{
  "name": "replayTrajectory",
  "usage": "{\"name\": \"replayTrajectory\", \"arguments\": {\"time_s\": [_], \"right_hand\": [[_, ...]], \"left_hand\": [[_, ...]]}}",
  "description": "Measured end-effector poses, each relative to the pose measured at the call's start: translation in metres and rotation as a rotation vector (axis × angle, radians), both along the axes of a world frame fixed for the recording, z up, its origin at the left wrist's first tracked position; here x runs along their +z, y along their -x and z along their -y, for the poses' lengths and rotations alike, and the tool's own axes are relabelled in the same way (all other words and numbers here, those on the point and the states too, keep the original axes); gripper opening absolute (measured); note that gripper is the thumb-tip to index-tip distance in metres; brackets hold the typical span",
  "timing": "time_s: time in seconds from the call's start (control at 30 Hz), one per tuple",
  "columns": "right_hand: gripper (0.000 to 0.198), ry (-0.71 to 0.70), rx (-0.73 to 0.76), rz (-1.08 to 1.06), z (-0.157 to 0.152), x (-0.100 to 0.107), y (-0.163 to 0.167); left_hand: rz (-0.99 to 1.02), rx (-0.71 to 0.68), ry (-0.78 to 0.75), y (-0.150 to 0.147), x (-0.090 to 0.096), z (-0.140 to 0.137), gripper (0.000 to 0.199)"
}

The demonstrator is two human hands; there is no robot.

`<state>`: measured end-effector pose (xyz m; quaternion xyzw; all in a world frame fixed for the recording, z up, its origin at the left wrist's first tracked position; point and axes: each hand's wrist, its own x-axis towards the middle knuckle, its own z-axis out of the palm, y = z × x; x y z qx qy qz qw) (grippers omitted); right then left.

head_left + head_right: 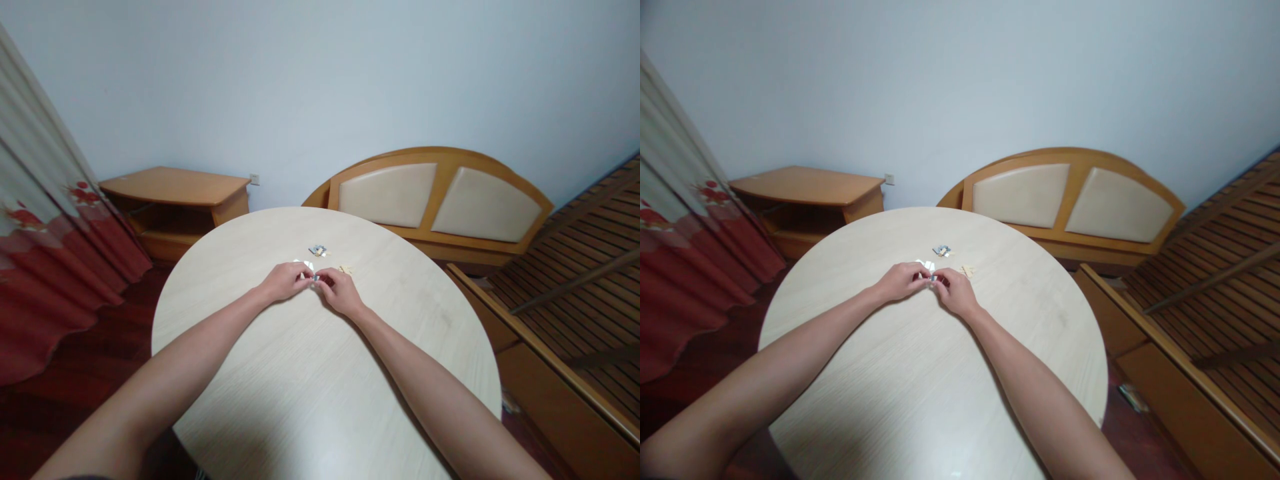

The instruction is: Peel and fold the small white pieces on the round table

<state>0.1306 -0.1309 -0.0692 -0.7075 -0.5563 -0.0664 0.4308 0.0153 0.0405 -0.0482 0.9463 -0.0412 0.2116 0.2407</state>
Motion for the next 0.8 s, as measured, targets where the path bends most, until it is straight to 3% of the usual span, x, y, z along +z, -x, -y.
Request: {"name": "replayTrajectory", "arguments": {"time_s": [0.6, 0.8], "right_hand": [[0.012, 0.020, 0.011, 0.009, -0.001, -0.001, -0.001], [0.018, 0.033, -0.013, -0.061, -0.001, 0.000, 0.002]], "left_hand": [[-0.004, -0.025, -0.028, 0.001, 0.003, -0.003, 0.018], [-0.223, 0.060, 0.061, 0.016, 0.023, -0.030, 0.018]]}}
